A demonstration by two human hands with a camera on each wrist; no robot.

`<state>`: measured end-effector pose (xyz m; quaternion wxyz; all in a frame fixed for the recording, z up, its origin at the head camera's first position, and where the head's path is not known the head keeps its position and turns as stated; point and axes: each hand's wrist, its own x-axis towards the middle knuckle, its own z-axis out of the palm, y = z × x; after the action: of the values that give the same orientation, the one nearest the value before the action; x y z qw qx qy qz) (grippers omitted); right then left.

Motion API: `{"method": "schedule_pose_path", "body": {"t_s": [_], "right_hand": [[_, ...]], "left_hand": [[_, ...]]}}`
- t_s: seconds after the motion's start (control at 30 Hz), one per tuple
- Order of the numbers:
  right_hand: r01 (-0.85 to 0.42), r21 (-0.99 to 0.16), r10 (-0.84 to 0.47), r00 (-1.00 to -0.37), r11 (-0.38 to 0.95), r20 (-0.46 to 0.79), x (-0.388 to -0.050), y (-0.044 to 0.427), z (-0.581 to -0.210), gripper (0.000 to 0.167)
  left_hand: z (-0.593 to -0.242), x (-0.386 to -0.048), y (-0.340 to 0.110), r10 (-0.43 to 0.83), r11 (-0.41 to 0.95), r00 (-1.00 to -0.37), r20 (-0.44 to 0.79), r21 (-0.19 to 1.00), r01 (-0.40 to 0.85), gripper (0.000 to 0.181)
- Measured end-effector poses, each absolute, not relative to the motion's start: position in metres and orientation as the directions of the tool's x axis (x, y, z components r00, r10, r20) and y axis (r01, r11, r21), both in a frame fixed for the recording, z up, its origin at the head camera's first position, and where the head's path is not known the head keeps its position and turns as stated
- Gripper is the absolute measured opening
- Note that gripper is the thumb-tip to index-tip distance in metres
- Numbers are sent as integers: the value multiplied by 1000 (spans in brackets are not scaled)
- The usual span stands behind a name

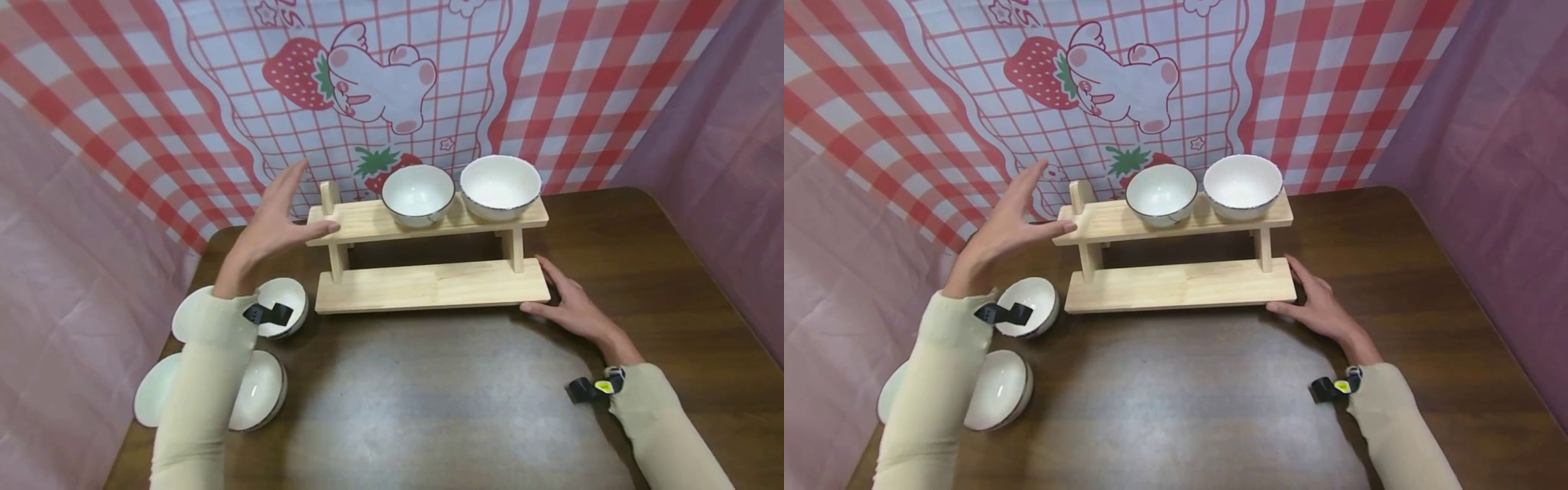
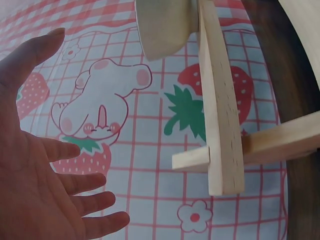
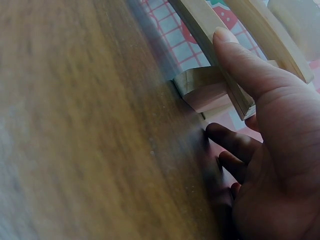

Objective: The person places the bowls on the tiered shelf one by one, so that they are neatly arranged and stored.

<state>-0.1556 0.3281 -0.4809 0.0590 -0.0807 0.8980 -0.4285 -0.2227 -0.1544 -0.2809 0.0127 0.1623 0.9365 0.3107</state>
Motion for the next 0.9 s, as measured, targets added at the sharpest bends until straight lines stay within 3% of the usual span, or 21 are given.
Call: {"method": "schedule_pose_path", "body": {"t_s": [0.9], "right_hand": [[-93,-788,-204,-978,608,-42,-155,328,-479,104]], "left_hand": [[-315,-195,-202,225,800,-974,14,569,193,110]]}}
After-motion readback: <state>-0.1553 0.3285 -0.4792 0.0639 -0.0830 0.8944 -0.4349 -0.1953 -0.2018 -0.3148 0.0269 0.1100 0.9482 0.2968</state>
